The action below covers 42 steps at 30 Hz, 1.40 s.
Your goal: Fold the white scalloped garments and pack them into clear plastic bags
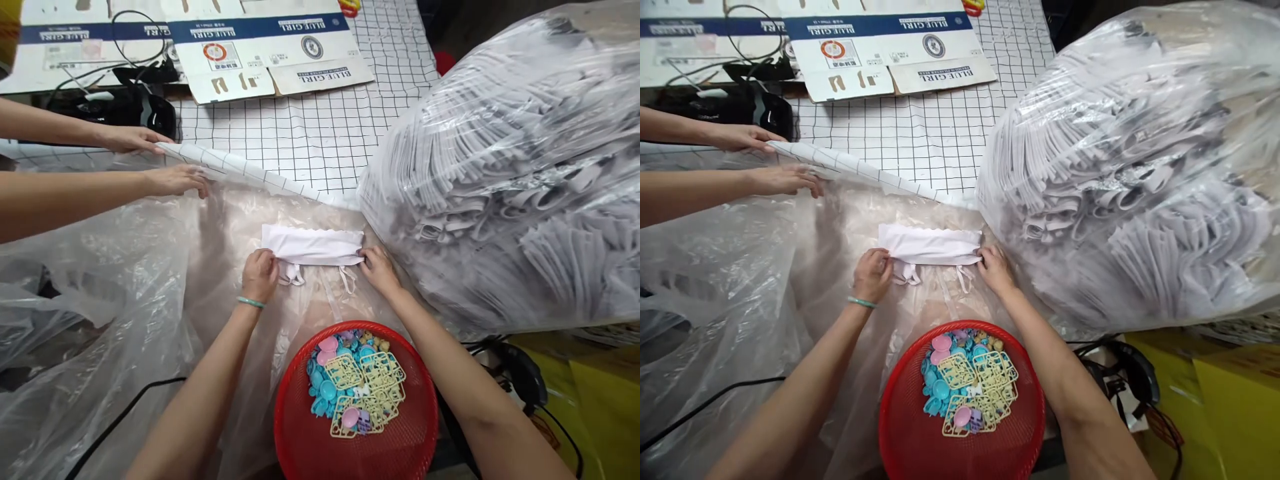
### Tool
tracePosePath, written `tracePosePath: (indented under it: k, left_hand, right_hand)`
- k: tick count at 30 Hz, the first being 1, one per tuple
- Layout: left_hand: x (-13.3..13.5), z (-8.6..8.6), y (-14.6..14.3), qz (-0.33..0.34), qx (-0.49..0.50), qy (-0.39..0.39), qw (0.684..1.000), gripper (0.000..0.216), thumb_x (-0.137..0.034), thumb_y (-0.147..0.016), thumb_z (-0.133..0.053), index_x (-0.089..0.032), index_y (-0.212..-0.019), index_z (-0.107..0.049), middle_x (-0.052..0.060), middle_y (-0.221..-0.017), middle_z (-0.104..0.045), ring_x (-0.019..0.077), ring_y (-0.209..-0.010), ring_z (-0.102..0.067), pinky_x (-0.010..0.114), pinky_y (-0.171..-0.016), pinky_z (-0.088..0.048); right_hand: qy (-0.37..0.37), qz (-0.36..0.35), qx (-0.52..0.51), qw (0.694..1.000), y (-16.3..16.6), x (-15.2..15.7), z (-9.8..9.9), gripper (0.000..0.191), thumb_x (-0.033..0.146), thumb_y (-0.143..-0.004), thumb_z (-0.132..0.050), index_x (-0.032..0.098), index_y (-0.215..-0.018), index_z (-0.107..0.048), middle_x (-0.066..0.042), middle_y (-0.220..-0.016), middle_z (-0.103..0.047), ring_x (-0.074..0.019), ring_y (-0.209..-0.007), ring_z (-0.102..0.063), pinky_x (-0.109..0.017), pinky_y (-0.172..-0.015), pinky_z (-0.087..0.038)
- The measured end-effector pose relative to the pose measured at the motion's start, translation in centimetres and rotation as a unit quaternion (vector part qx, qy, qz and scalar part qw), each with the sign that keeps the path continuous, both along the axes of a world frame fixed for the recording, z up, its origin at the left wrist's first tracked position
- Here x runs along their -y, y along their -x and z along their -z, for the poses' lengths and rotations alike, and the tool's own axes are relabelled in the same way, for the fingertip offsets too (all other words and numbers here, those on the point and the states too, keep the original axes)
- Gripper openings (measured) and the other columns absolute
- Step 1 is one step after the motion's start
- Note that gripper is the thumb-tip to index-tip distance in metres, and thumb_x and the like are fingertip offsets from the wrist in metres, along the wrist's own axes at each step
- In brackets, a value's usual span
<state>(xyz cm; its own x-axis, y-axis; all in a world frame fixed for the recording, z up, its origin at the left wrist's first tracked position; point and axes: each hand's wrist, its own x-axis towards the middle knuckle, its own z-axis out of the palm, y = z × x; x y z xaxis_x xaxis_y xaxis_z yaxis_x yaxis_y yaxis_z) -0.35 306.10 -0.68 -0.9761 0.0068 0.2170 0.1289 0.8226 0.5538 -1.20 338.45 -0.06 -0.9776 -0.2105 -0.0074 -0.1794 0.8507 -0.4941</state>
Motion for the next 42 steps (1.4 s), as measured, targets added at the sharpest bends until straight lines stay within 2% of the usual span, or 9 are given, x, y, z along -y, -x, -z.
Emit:
tracePosePath:
  k: [9,13,19,22,26,31,34,39,42]
  left_hand:
    - [1.9,0.7,-1.3,-0.227,0.109,-0.123,0.960,0.016,-0.020,-0.072,-0.050,-0.019,-0.087,-0.058,0.004,-0.086,-0.060,0.0171,-0.073,-0.057,0.030,-0.071,-0.049]
    - [1.0,0.6,2.4,-0.207,0.094,-0.055,0.972,0.028,-0.035,-0.074,-0.061,-0.018,-0.095,-0.055,0.010,-0.097,-0.058,0.0244,-0.094,-0.056,0.038,-0.087,-0.047]
    - [1.0,-0.7,5.2,-0.190,0.067,-0.069,0.977,0.011,-0.024,-0.077,-0.053,-0.021,-0.069,-0.046,0.006,-0.082,-0.053,0.0219,-0.085,-0.054,0.039,-0.088,-0.044]
    - [1.2,-3.0,3.3,-0.184,0.051,-0.259,0.947,0.014,-0.031,-0.077,-0.056,-0.020,-0.072,-0.049,0.002,-0.075,-0.052,0.0170,-0.074,-0.053,0.031,-0.074,-0.046]
    - [1.8,-8.1,-1.0,-0.117,0.089,-0.515,0.845,0.021,-0.034,-0.077,-0.064,-0.020,-0.093,-0.062,0.002,-0.084,-0.060,0.0166,-0.081,-0.058,0.027,-0.073,-0.048]
    - [3.2,-11.8,-4.1,-0.122,0.185,-0.577,0.786,0.024,-0.034,-0.075,-0.070,-0.023,-0.094,-0.063,0.003,-0.082,-0.064,0.0177,-0.074,-0.061,0.026,-0.061,-0.051]
    - [3.7,-9.5,-3.1,-0.126,0.230,-0.580,0.771,0.025,-0.032,-0.069,-0.074,-0.020,-0.087,-0.060,0.002,-0.077,-0.063,0.0152,-0.066,-0.060,0.025,-0.057,-0.050]
    - [3.5,-1.3,0.0,-0.253,0.180,-0.480,0.821,0.021,-0.027,-0.065,-0.066,-0.018,-0.081,-0.056,0.001,-0.076,-0.060,0.0109,-0.061,-0.056,0.023,-0.058,-0.047]
    - [3.4,1.5,0.1,-0.318,0.149,-0.418,0.838,0.021,-0.030,-0.069,-0.062,-0.017,-0.085,-0.056,0.001,-0.077,-0.059,0.0105,-0.062,-0.055,0.023,-0.059,-0.047]
  right_hand:
    - [0.077,0.027,0.025,0.996,-0.6,1.0,-0.4,0.024,0.014,-0.076,-0.044,0.018,-0.097,-0.053,-0.008,-0.096,-0.059,-0.0195,-0.084,-0.056,-0.031,-0.079,-0.046]
    - [0.168,0.167,0.065,0.969,1.6,1.6,0.5,0.029,0.034,-0.082,-0.047,0.018,-0.106,-0.053,-0.005,-0.089,-0.060,-0.0170,-0.072,-0.055,-0.030,-0.071,-0.046]
    - [0.256,0.187,0.103,0.943,4.4,3.2,0.4,0.027,0.042,-0.068,-0.062,0.019,-0.071,-0.048,0.000,-0.072,-0.050,-0.0151,-0.070,-0.048,-0.029,-0.071,-0.043]
    - [0.408,0.160,0.107,0.893,3.3,3.1,-2.4,0.033,0.042,-0.069,-0.067,0.021,-0.072,-0.041,0.001,-0.075,-0.048,-0.0124,-0.070,-0.047,-0.025,-0.068,-0.043]
    - [0.475,0.139,0.085,0.865,0.2,1.7,-8.6,0.036,0.035,-0.071,-0.074,0.021,-0.071,-0.041,0.003,-0.070,-0.042,-0.0098,-0.063,-0.043,-0.022,-0.061,-0.040]
    - [0.462,0.130,0.068,0.875,-1.6,0.9,-14.4,0.033,0.031,-0.068,-0.079,0.024,-0.085,-0.052,0.000,-0.081,-0.052,-0.0124,-0.070,-0.051,-0.022,-0.058,-0.044]
    - [0.429,0.114,0.081,0.892,-0.3,1.8,-12.6,0.032,0.033,-0.070,-0.076,0.023,-0.089,-0.052,-0.001,-0.082,-0.054,-0.0130,-0.073,-0.053,-0.023,-0.061,-0.045]
    - [0.257,0.128,0.086,0.954,2.8,2.4,-3.3,0.047,0.036,-0.070,-0.068,0.020,-0.111,-0.052,-0.005,-0.097,-0.057,-0.0129,-0.068,-0.051,-0.029,-0.066,-0.048]
    - [0.187,0.166,0.076,0.965,2.6,1.2,0.5,0.050,0.038,-0.072,-0.063,0.015,-0.115,-0.053,-0.010,-0.103,-0.059,-0.0148,-0.070,-0.053,-0.033,-0.070,-0.049]
